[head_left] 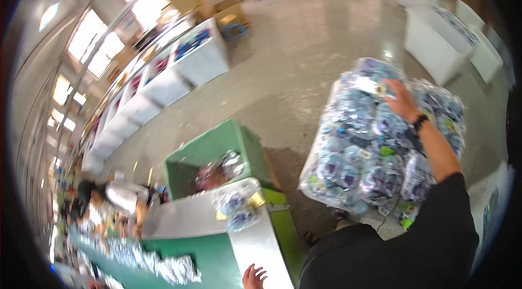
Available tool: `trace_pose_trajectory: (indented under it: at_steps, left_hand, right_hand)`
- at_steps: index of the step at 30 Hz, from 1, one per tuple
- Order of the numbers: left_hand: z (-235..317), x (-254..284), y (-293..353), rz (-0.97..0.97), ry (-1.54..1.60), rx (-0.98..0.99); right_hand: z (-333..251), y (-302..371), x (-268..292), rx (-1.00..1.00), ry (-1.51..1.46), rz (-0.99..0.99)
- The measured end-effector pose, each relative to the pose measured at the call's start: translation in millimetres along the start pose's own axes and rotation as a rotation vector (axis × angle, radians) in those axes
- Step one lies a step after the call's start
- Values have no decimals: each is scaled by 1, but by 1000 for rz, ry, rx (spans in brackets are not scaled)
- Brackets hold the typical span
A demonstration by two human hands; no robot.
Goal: The person repeatedly picks packaged slippers from a large pile and places them onto a moving conveyor belt. The task involves continuous pick-and-place handling of the packaged footwear in a warehouse setting.
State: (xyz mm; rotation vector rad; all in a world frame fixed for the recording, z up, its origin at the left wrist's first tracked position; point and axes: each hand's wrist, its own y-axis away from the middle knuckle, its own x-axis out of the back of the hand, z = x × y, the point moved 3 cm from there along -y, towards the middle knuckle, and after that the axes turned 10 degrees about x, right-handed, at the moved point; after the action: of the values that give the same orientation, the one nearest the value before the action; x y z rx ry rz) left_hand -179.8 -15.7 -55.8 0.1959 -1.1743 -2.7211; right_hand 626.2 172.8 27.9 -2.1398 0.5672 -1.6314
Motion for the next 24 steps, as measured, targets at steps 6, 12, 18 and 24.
trace_pose_trajectory:
  at_steps: [6,12,18,24]
  left_hand:
    - [9,42,-30,76,-114,94]
    - [14,135,-62,151,-404,20]
    - [15,279,-111,506,-688,-134]
    - [-2,406,-158,950,-650,-27]
  right_hand:
    - [-80,34,36,-26,-466,-95]
    - [-181,80,56,175,-375,-185]
    - [-255,109,52,90,-438,-328]
    - [-285,153,28,88,-374,-348]
